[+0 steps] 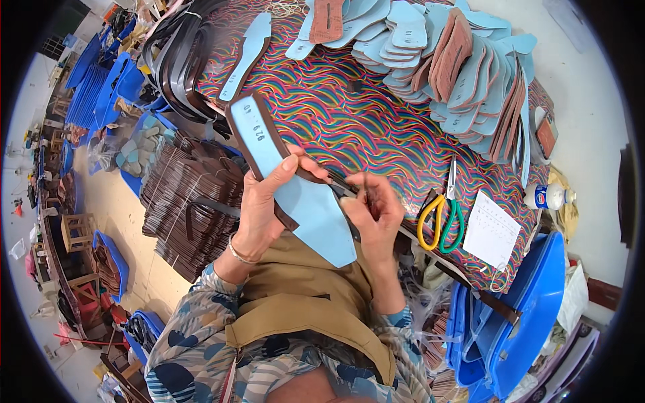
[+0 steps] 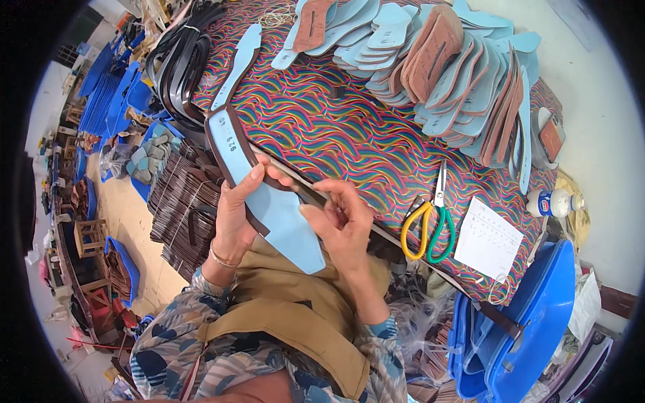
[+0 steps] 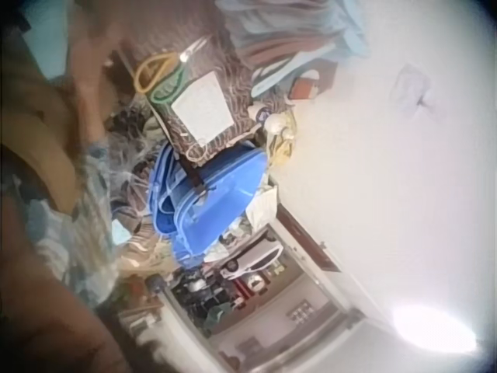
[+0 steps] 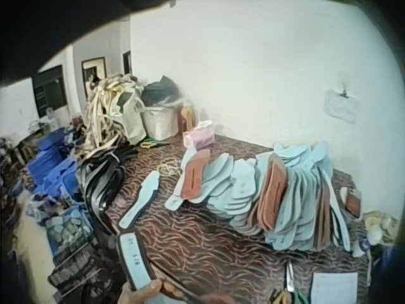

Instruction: The person is trimming material and inspecting shoe insole components at a workbench.

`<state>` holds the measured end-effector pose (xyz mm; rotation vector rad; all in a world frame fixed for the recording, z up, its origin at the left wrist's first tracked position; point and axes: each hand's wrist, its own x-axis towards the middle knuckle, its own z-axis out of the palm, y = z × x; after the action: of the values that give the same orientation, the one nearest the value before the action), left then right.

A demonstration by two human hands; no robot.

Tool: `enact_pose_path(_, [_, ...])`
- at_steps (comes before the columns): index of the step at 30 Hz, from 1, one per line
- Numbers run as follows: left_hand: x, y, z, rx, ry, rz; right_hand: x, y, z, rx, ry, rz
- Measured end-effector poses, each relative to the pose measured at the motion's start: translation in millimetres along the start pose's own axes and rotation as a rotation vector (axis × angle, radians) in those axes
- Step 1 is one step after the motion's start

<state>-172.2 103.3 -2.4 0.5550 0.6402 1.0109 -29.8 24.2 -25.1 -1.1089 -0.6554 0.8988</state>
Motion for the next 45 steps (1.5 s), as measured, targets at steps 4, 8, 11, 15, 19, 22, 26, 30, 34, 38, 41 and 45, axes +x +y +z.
enact_pose_path(4, [-2,5,6,0.116,-0.052,-0.007,12,-9,-13,-0.569,-0.238,-0.422])
enact_pose_path(8, [0,8,9,0.18,-0.122,0.1,6,-6,-21,-0.675,-0.295,-0.63])
enact_pose_path(11, [2,9,9,0.207,-0.139,0.098,1,0,-19,-0.687,-0.22,-0.747])
enact_pose_path(15, [7,5,7,0.128,-0.201,0.12,0,-12,-19,-0.602,-0.267,-0.584])
enact_pose_path(19, [5,7,12,0.178,-0.258,0.032,9,-11,-29,-0.313,-0.298,0.013])
enact_pose_path(22, [4,7,15,0.204,-0.306,-0.007,9,-17,-25,-0.369,-0.352,-0.003])
enact_pose_path(26, [8,1,20,0.062,-0.346,-0.149,1,-14,-28,-0.46,-0.326,-0.128])
enact_pose_path(30, [7,3,17,0.271,-0.319,-0.116,-7,-7,-23,-0.589,-0.258,-0.37])
enact_pose_path(34, [7,-11,15,0.352,-0.166,-0.057,-13,5,-28,-0.545,-0.179,-0.324])
enact_pose_path(38, [2,-21,4,0.539,-0.257,-0.173,6,-20,-32,-0.293,-0.114,-0.071])
enact_pose_path(41, [-8,-25,20,0.369,-0.246,-0.201,28,-32,-14,-0.256,-0.133,-0.09])
enact_pose_path(45, [-5,-37,4,0.497,-0.302,-0.152,29,-33,-17,-0.281,-0.18,-0.138])
